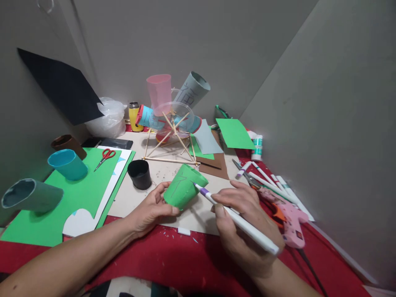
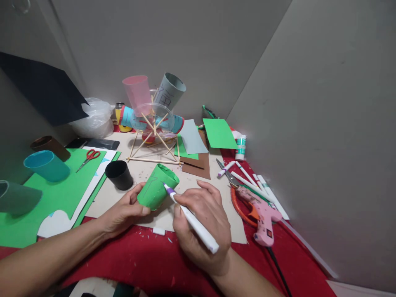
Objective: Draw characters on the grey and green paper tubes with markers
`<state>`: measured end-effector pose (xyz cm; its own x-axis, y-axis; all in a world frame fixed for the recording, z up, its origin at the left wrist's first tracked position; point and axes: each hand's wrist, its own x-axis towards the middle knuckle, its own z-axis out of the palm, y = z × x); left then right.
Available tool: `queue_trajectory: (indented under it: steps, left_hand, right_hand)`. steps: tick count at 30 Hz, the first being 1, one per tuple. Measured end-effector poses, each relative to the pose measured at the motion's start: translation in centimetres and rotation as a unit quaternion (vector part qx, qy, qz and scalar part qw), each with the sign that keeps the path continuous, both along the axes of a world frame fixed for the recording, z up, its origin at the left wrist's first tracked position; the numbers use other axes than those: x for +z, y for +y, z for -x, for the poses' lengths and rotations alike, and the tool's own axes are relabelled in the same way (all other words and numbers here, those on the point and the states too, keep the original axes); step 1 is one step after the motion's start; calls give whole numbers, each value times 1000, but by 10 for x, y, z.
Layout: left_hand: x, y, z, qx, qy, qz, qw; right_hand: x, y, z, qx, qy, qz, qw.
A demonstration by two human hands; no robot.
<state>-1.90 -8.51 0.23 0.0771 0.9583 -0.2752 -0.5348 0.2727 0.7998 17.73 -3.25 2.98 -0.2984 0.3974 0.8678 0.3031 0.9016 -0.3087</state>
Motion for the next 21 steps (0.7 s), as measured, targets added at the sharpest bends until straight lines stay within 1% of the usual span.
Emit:
queue_trajectory:
  steps: [7,12,21]
  left_hand:
    - [-2,0,1,0,2,-1,1000]
    - [-1,0,1,3,7,1,1000]
    - [-2,-1,3,13,-9,16,1000]
  right_hand:
    - [1,-1,0,-15,-2,2,1000]
    - [1,-1,1,-18,-5,1,1000]
    - [-2,1,-1,-27,2,6,1000]
